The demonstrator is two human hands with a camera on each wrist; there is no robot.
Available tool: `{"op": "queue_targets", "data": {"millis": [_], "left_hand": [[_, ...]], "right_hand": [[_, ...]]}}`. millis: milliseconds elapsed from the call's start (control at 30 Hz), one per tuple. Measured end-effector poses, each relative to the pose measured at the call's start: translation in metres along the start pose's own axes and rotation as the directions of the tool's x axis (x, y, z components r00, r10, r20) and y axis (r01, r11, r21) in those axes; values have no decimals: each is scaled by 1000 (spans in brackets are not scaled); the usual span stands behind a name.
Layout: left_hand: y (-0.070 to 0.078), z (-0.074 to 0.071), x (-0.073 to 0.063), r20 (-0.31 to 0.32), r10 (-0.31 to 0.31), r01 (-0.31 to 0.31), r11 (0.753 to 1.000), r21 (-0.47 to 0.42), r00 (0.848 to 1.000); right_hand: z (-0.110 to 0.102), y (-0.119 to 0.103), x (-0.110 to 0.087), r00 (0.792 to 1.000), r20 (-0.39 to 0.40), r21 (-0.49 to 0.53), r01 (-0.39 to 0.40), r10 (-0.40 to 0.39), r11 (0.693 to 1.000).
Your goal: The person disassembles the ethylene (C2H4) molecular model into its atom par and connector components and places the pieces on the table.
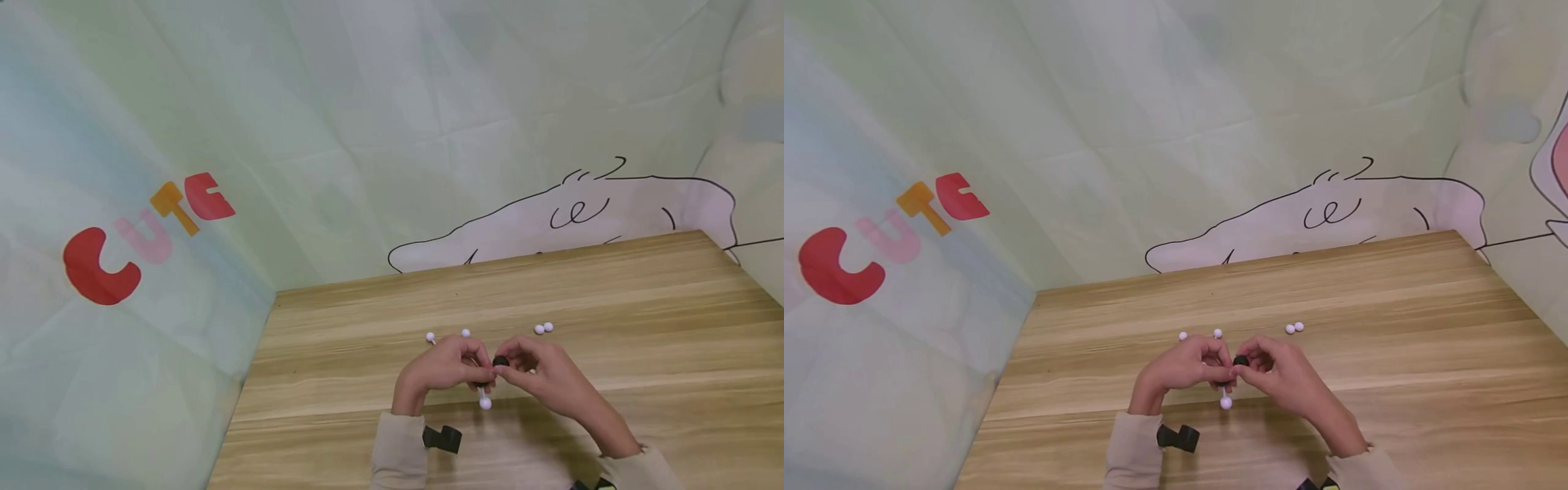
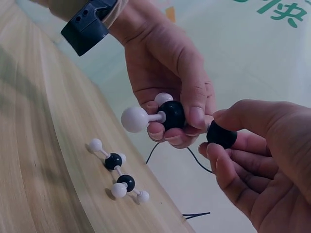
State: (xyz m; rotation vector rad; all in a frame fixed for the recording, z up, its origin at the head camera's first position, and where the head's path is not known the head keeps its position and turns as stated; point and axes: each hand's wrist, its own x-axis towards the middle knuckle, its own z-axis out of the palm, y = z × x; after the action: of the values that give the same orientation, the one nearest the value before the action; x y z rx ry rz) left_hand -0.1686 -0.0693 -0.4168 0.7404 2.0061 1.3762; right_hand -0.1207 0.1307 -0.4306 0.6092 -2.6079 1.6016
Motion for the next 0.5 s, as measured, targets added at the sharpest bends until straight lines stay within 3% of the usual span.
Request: {"op": "queue_targets", "data": {"millis": [233, 500], "left_hand": [[1, -2, -2, 29, 14, -13, 1000, -21, 999], [3, -5, -3, 62, 22, -20, 999, -35, 998]], "right_hand": [[-2, 2, 0, 1000, -3, 0, 24, -24, 1000], [-2, 5, -1, 994, -3, 64, 108, -108, 992]]}}
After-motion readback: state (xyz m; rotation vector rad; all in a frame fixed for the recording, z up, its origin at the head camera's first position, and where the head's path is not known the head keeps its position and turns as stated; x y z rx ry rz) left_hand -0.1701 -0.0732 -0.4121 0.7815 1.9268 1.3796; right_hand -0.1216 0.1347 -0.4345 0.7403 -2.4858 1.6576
